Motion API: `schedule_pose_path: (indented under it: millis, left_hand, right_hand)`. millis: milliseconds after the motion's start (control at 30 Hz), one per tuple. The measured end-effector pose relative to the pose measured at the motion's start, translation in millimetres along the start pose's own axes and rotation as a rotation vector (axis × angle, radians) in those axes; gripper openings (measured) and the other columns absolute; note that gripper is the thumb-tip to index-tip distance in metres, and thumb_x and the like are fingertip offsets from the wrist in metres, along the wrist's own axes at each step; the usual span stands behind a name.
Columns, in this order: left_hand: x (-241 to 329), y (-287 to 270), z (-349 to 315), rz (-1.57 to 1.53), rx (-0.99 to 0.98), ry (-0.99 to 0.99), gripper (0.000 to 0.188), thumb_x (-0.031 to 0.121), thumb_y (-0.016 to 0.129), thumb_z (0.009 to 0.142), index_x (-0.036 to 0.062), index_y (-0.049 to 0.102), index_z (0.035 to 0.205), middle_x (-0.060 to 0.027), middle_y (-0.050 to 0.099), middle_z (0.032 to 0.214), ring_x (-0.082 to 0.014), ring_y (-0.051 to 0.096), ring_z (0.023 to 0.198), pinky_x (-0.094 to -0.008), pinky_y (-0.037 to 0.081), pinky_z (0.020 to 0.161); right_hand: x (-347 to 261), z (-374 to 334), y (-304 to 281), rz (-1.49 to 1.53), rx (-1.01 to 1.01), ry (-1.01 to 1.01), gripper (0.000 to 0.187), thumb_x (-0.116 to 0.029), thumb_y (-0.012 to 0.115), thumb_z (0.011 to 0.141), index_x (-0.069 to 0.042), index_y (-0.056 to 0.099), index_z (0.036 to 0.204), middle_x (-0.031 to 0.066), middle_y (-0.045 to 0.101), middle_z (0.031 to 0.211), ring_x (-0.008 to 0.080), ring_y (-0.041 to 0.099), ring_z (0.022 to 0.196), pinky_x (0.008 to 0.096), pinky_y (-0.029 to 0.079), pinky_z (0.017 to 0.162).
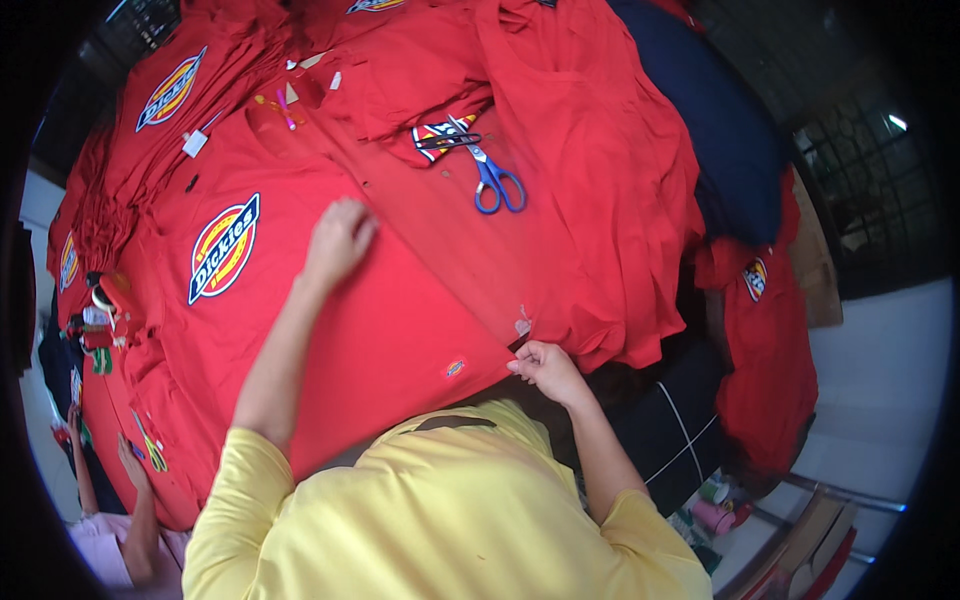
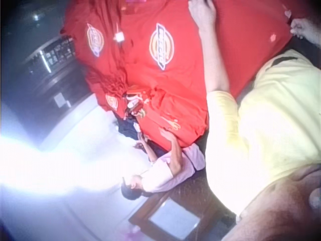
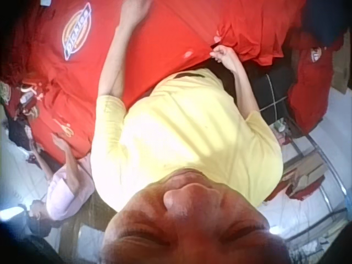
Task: The person folds several red and navy blue t-shirts on a red table, smoothing the fabric and aligning the sleeves before stacking them.
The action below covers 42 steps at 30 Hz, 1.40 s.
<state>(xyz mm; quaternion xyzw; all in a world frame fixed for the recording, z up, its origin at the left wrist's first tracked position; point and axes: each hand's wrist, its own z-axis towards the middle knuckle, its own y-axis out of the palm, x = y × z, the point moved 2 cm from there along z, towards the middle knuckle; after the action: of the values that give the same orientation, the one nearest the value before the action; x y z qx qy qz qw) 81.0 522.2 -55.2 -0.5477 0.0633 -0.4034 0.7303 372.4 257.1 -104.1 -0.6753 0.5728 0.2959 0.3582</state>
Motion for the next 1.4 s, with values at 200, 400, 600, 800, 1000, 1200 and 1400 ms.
schedule_pose_path:
  millis: [200, 400, 600, 800, 1000, 1200, 1400]
  left_hand:
    - [59.8, 9.9, -37.3, 0.113, -0.025, -0.060, 0.076, 0.050, 0.072, 0.076, 0.0049, 0.050, 0.133, -0.0164, 0.046, 0.137, -0.0329, 0.038, 0.133, -0.0541, 0.024, 0.113]
    - [87.6, 26.8, -47.4, 0.169, 0.015, -0.165, 0.086, 0.051, 0.072, 0.076, -0.0014, 0.043, 0.137, -0.0190, 0.042, 0.141, -0.0351, 0.035, 0.136, -0.0559, 0.023, 0.112]
    - [136.5, 24.2, -85.6, 0.050, -0.100, -0.114, 0.085, 0.047, 0.068, 0.081, -0.0041, 0.036, 0.141, -0.0218, 0.036, 0.147, -0.0364, 0.029, 0.140, -0.0568, 0.020, 0.113]
    - [144.4, -8.2, -147.2, -0.009, -0.256, -0.128, 0.067, 0.042, 0.066, 0.084, 0.0094, 0.047, 0.139, -0.0155, 0.036, 0.149, -0.0342, 0.027, 0.142, -0.0588, 0.016, 0.114]
    - [51.1, -69.6, -235.7, 0.370, -0.036, -0.689, 0.068, 0.042, 0.064, 0.086, 0.0116, 0.043, 0.143, -0.0141, 0.029, 0.154, -0.0325, 0.021, 0.145, -0.0589, 0.011, 0.115]
    - [9.4, -129.5, -327.8, 0.628, 0.177, -1.098, 0.060, 0.037, 0.060, 0.090, 0.0089, 0.044, 0.141, -0.0147, 0.034, 0.151, -0.0349, 0.025, 0.142, -0.0551, 0.015, 0.115]
    - [0.8, -166.0, -354.4, 0.460, 0.599, -1.159, 0.040, 0.024, 0.062, 0.090, 0.0033, 0.059, 0.124, -0.0177, 0.053, 0.131, -0.0337, 0.051, 0.119, -0.0441, 0.042, 0.098]
  right_hand:
    - [-13.4, -10.7, -12.8, -0.200, -0.031, 0.112, 0.006, -0.008, 0.066, 0.085, -0.002, 0.065, 0.084, 0.0044, 0.066, 0.074, 0.0129, 0.062, 0.067, 0.0275, 0.049, 0.062]
    - [-78.7, -24.6, -1.6, -0.364, 0.282, -0.155, 0.013, -0.004, 0.052, 0.090, 0.003, 0.063, 0.092, 0.0130, 0.066, 0.074, 0.0199, 0.065, 0.066, 0.0329, 0.051, 0.062]
    - [-85.9, -6.8, 15.4, -0.267, 0.316, -0.239, 0.013, 0.000, 0.055, 0.089, 0.003, 0.064, 0.098, 0.0156, 0.066, 0.083, 0.0204, 0.064, 0.064, 0.0336, 0.053, 0.060]
    - [-124.2, 26.4, 67.5, -0.651, 0.294, -0.777, 0.018, 0.000, 0.059, 0.083, 0.001, 0.066, 0.099, 0.0161, 0.064, 0.099, 0.0348, 0.059, 0.098, 0.0418, 0.048, 0.088]
    - [-166.4, 88.0, 159.0, -0.831, 0.042, -1.209, 0.037, -0.011, 0.061, 0.086, 0.003, 0.059, 0.120, 0.0219, 0.050, 0.134, 0.0375, 0.045, 0.127, 0.0464, 0.036, 0.108]
    - [-218.7, 177.0, 198.3, -1.165, 0.237, -1.228, 0.048, -0.027, 0.056, 0.093, -0.001, 0.049, 0.133, 0.0212, 0.043, 0.142, 0.0361, 0.034, 0.136, 0.0515, 0.024, 0.114]
    - [-228.1, 221.1, 180.6, -0.881, 0.297, -1.127, 0.035, -0.018, 0.058, 0.092, -0.001, 0.055, 0.122, 0.0182, 0.053, 0.126, 0.0355, 0.047, 0.120, 0.0497, 0.035, 0.102]
